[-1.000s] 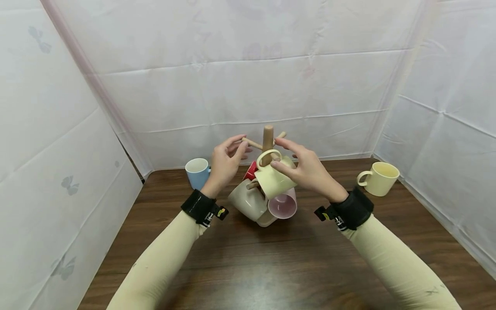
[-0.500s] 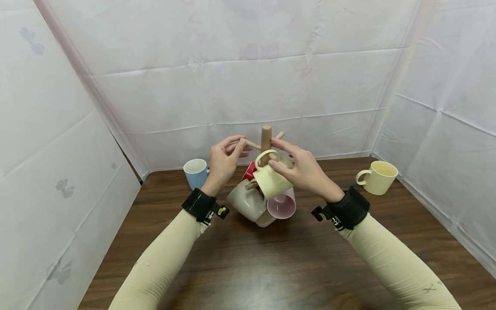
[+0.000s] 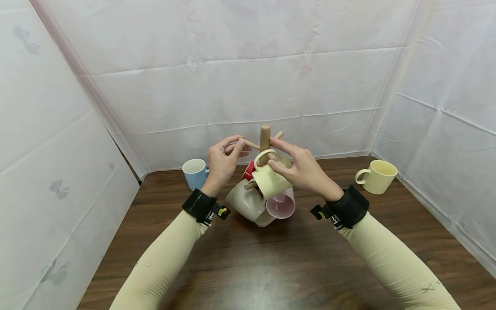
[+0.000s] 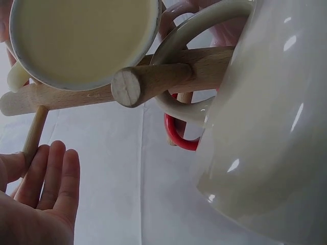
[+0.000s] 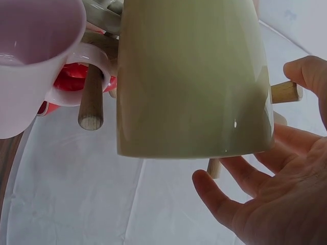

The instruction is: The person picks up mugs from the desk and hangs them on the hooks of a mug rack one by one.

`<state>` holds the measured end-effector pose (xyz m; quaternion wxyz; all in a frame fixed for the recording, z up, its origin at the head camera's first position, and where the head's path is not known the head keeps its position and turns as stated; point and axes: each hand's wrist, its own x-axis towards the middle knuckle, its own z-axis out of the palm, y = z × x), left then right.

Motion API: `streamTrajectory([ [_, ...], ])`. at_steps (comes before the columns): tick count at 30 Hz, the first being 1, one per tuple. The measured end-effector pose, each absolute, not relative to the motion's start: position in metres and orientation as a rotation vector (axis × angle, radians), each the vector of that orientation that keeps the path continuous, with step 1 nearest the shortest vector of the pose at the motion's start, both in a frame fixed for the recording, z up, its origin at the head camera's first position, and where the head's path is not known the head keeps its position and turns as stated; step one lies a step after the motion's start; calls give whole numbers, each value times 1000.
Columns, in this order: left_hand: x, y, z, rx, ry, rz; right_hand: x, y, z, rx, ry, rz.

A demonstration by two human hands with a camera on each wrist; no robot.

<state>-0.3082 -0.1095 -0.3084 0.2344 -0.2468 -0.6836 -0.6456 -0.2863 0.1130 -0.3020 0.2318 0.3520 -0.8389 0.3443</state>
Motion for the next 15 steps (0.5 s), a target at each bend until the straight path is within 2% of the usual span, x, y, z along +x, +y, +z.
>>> streamTrajectory([
  [15, -290, -112, -313, -668, -1790, -1795, -299, 123, -299, 1101, -2361, 1097],
])
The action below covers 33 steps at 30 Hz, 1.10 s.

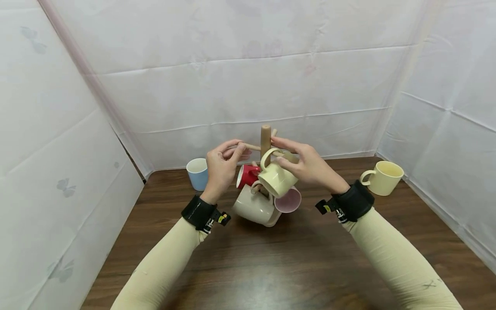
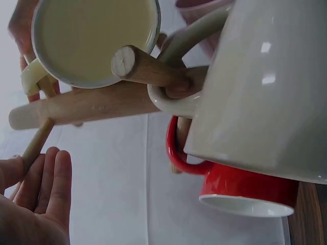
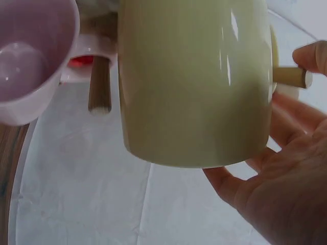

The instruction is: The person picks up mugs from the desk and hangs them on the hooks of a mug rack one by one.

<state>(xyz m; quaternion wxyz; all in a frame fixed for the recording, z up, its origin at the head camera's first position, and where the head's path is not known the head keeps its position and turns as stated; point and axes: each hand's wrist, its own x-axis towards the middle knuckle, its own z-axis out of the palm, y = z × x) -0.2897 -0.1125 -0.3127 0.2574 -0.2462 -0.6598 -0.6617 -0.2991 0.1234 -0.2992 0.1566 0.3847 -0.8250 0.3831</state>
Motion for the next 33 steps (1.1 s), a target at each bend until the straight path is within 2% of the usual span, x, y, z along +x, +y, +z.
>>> streamTrajectory([
  [20, -253, -93, -316, -782, -1783, -1562, -319, 149, -307, 922, -2262, 1120],
  [33, -241, -67, -317, -895, -1709, -1420, -331, 155, -307, 815, -2230, 1123],
])
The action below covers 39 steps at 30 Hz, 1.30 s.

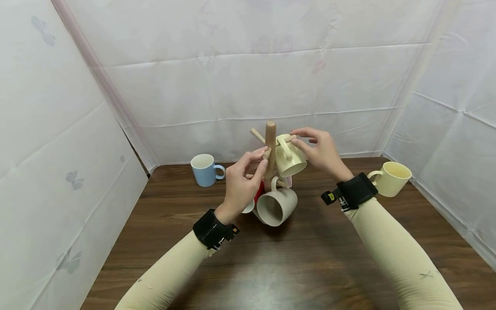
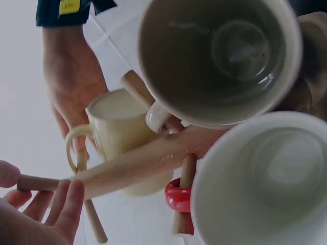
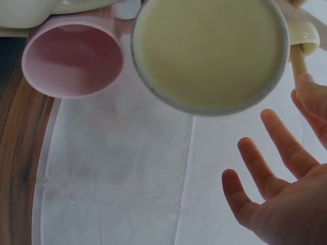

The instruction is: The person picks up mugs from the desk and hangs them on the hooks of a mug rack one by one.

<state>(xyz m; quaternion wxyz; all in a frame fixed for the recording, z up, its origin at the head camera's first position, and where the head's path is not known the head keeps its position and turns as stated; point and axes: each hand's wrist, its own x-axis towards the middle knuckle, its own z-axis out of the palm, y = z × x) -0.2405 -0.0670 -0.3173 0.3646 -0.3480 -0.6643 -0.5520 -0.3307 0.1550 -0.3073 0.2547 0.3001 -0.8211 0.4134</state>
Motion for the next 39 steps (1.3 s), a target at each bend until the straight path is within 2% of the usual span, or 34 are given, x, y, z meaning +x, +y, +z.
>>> streamTrajectory([
  [12, -232, -51, -320, -908, -1693, -1225, -343, 155, -303, 790, -2248, 1185],
  [23, -229, -45, -322, -915, -1712, -1179, -318, 147, -286, 777, -2224, 1316],
  [32, -234, -45, -326, -923, -1791, -1129, -342, 160, -307, 722, -2216, 1356],
  [39, -233, -46, -328, -973, -1787, -1123, -323, 157, -297, 773, -2188, 1350],
])
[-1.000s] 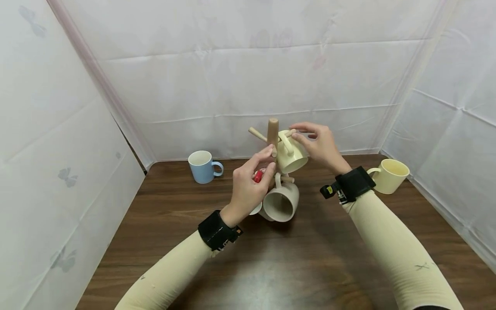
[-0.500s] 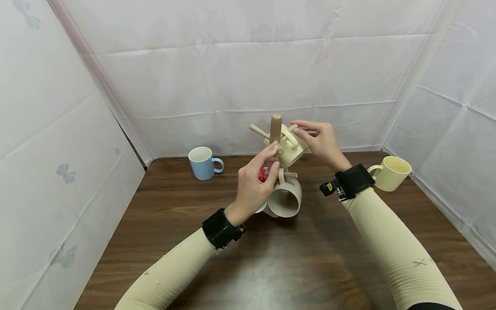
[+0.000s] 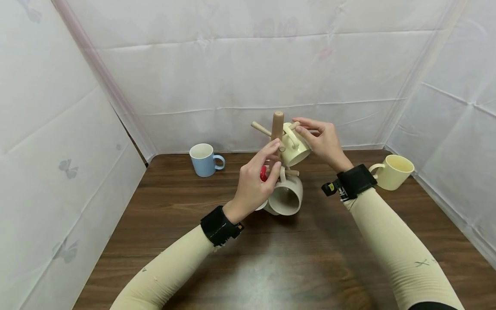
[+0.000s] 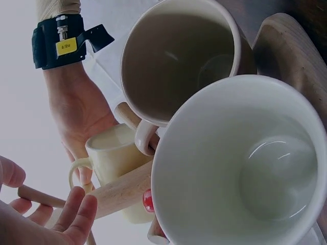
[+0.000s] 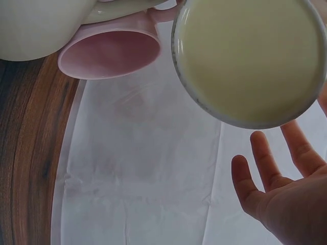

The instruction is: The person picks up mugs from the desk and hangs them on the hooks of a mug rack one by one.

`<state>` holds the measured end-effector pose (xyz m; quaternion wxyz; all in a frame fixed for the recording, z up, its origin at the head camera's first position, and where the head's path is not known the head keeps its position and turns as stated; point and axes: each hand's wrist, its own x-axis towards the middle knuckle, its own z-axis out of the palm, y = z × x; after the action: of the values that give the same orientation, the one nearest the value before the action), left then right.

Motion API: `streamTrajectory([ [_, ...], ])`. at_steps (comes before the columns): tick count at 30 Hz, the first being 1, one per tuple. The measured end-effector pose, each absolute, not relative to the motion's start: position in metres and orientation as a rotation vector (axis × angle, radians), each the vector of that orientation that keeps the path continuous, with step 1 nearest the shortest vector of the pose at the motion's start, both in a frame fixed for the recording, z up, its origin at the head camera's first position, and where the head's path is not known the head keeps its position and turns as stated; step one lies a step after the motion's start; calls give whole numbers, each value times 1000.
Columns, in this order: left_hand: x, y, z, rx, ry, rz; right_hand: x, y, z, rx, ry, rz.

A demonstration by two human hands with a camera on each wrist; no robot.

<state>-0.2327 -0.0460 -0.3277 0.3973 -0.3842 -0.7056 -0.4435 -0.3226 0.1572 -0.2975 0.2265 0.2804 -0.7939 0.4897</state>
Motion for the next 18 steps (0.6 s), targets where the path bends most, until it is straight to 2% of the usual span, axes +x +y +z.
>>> streamTrajectory([
  [6, -248, -61, -335, -988, -1823, -1045, -309, 157, -292, 789, -2197, 1305],
  [18, -279, -124, -339, -881, -1882, -946, -317, 185, -328, 714, -2251, 1249],
])
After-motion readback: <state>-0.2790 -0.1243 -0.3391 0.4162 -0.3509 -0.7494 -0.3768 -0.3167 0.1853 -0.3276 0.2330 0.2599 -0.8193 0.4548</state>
